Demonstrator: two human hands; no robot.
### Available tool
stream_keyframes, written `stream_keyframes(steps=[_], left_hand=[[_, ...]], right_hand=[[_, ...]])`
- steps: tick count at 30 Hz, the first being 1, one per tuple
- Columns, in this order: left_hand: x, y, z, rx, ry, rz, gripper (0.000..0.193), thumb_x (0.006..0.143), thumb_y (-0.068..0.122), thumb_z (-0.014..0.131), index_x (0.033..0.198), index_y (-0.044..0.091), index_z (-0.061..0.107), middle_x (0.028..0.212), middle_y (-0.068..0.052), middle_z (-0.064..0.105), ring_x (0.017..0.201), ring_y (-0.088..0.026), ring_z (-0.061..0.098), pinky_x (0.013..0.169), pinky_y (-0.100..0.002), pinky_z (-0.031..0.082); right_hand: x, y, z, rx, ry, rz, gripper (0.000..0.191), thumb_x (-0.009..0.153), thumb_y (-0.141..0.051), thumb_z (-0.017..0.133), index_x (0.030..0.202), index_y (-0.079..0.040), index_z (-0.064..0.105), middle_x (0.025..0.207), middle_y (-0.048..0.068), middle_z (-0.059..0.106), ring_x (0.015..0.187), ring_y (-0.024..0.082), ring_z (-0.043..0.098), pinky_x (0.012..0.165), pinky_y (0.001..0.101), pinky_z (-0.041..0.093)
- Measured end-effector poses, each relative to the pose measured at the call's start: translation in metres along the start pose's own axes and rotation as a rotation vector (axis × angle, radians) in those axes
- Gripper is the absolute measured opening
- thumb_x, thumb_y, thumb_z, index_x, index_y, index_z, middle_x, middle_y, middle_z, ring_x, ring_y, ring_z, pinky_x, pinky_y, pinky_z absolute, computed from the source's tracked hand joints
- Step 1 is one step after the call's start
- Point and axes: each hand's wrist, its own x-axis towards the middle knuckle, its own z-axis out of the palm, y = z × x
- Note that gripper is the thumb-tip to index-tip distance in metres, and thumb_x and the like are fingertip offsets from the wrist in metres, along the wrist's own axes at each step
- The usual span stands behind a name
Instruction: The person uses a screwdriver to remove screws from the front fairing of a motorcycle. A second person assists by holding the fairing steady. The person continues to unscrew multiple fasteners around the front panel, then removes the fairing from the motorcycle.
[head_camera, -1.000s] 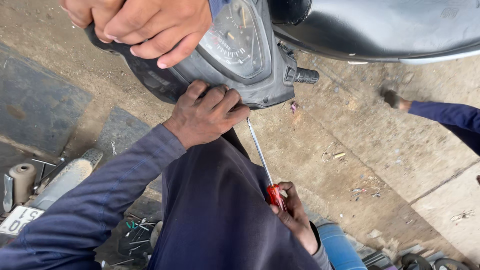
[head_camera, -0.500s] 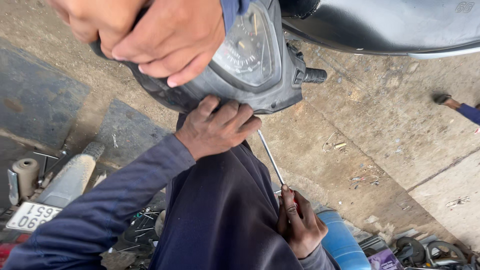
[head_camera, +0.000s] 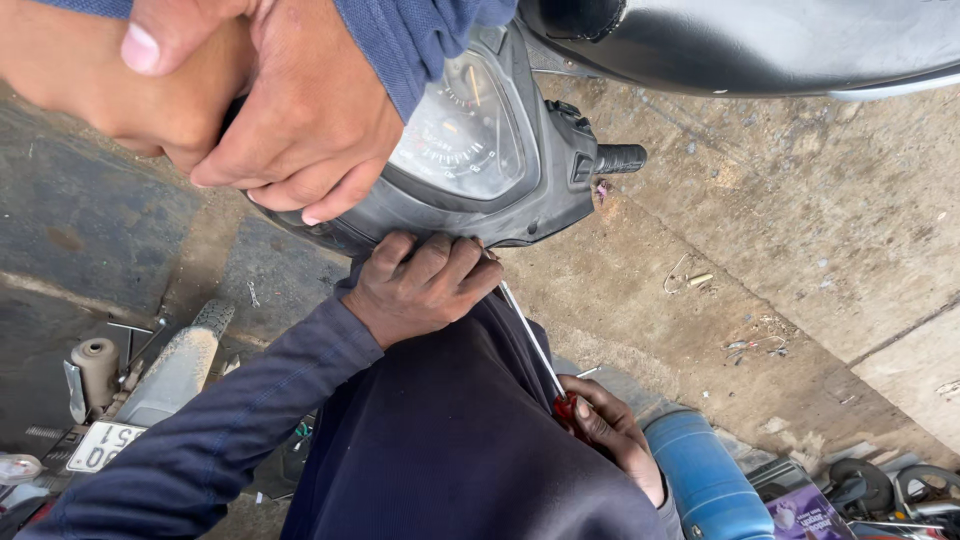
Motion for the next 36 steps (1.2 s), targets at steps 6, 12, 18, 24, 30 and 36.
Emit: stream_keyframes(steps=[6,12,18,24,30,36], left_hand=[[0.005,0.006,0.003,0.056,-0.039,-0.010,0.021,0.103,0.025,0.068,0.085,0.030,0.059,0.083,0.012,0.046,0.086,-0.010,0.047,0.092,-0.038,0.034],[0.007,0.014,0.000,0.060,-0.030,-0.027,0.021,0.103,0.025,0.068,0.084,0.030,0.059,0.084,0.012,0.047,0.086,-0.010,0.047,0.092,-0.038,0.034],[0.002,0.011,0.001,0.083,-0.018,-0.021,0.024,0.104,0.024,0.068,0.083,0.031,0.059,0.080,0.012,0.042,0.085,-0.009,0.046,0.089,-0.036,0.033],[0.004,0.004,0.004,0.076,-0.006,-0.004,0.026,0.105,0.024,0.068,0.082,0.031,0.059,0.079,0.012,0.043,0.084,-0.009,0.046,0.089,-0.035,0.033],[0.007,0.006,0.003,0.075,-0.036,0.009,0.022,0.102,0.023,0.069,0.084,0.030,0.059,0.080,0.012,0.044,0.084,-0.009,0.046,0.090,-0.036,0.034],[0.008,0.009,0.000,0.070,-0.031,-0.012,0.022,0.104,0.025,0.067,0.084,0.030,0.058,0.083,0.012,0.045,0.086,-0.010,0.046,0.091,-0.036,0.034]], right_hand=[[-0.009,0.009,0.025,-0.481,0.084,-0.675,0.032,0.095,-0.006,0.073,0.120,-0.006,0.053,0.116,0.007,0.069,0.100,0.013,0.078,0.077,0.0279,0.065],[-0.024,-0.002,0.051,-1.590,0.594,-1.369,0.036,0.082,-0.011,0.086,0.117,-0.005,0.075,0.098,0.015,0.078,0.058,0.017,0.069,0.052,0.0292,0.052],[-0.026,-0.010,0.050,-1.361,0.432,-1.249,0.035,0.094,-0.014,0.072,0.127,-0.004,0.065,0.106,0.022,0.072,0.074,0.023,0.073,0.062,0.0257,0.057],[-0.016,-0.014,0.020,0.155,-0.094,-0.148,0.039,0.099,-0.014,0.068,0.135,-0.001,0.062,0.099,0.019,0.071,0.071,0.018,0.068,0.060,0.0246,0.053],[-0.030,-0.013,0.022,-0.083,-0.079,-0.297,0.040,0.101,-0.014,0.067,0.138,-0.001,0.058,0.097,0.017,0.068,0.071,0.017,0.065,0.060,0.0242,0.051],[-0.039,-0.019,0.043,-1.672,0.568,-1.325,0.041,0.103,-0.015,0.065,0.140,-0.001,0.054,0.096,0.015,0.065,0.070,0.015,0.061,0.059,0.0239,0.050]])
